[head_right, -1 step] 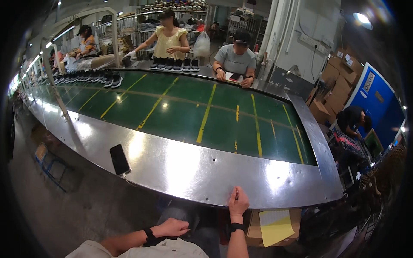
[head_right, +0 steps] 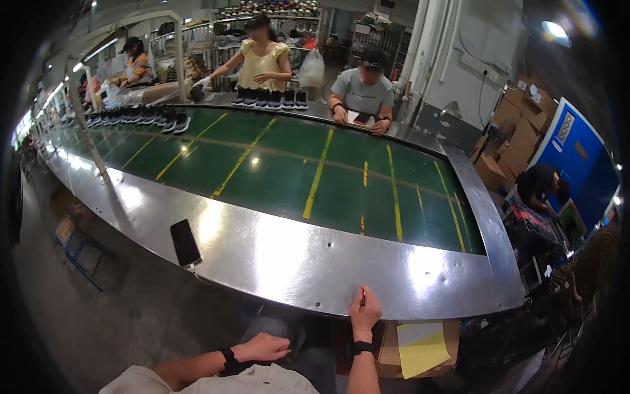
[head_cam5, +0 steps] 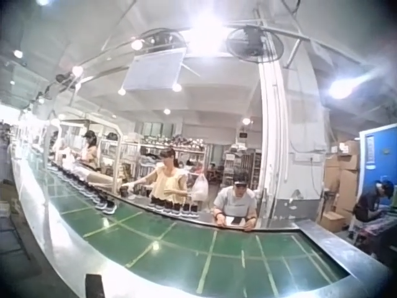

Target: Inspecting and cleaning shoes on a conveyor belt in a manufacturing facility.

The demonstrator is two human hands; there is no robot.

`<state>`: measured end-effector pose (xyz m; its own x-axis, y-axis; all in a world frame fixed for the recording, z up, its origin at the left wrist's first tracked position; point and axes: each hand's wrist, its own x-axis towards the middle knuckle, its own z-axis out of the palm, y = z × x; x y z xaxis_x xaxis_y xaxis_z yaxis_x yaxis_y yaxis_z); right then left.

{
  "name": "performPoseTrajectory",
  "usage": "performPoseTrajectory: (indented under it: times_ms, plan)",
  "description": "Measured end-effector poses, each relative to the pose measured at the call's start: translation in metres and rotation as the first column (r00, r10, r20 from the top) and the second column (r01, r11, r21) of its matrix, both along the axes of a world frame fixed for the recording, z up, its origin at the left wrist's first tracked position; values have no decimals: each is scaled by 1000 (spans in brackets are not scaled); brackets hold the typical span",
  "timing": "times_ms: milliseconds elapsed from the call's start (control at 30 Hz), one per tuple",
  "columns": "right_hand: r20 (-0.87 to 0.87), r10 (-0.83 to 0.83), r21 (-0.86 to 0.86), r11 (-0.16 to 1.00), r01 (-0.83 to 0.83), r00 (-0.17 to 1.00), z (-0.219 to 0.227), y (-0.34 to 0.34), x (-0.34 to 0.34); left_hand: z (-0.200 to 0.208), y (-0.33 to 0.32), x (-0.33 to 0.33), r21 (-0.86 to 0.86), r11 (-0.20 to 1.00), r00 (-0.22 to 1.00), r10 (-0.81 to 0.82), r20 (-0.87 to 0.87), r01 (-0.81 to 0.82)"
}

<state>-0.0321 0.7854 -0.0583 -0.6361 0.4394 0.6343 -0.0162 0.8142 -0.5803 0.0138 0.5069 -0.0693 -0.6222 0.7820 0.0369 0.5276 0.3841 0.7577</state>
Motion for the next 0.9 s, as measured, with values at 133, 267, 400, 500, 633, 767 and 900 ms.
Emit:
performPoseTrajectory:
  times_ms: [133,267,400,500,633,767,900]
  plan:
    - [13,21,96,995,-22,1000,2,-1,2,-1,-1,1,17,1000,999,19,-30,-18]
    - [18,46,90,995,-48,999,2,-3,4,0,-3,1,-51,998,999,-29,18,29]
    - [0,36,162,986,-35,999,0,-2,2,-3,-1,-2,-22,999,999,-49,20,50]
    - [-17,63,174,983,-59,998,1,-4,1,-6,-1,-2,30,999,999,-34,-3,34]
    - [8,75,207,976,-75,997,-15,1,-5,-16,-2,-1,75,997,998,-26,-59,30]
    - [233,83,114,987,-112,969,-21,12,8,-25,0,5,18,999,996,-30,-81,31]
    - [289,-97,336,942,-6,952,-29,26,19,-7,3,13,35,999,996,16,-89,-13]
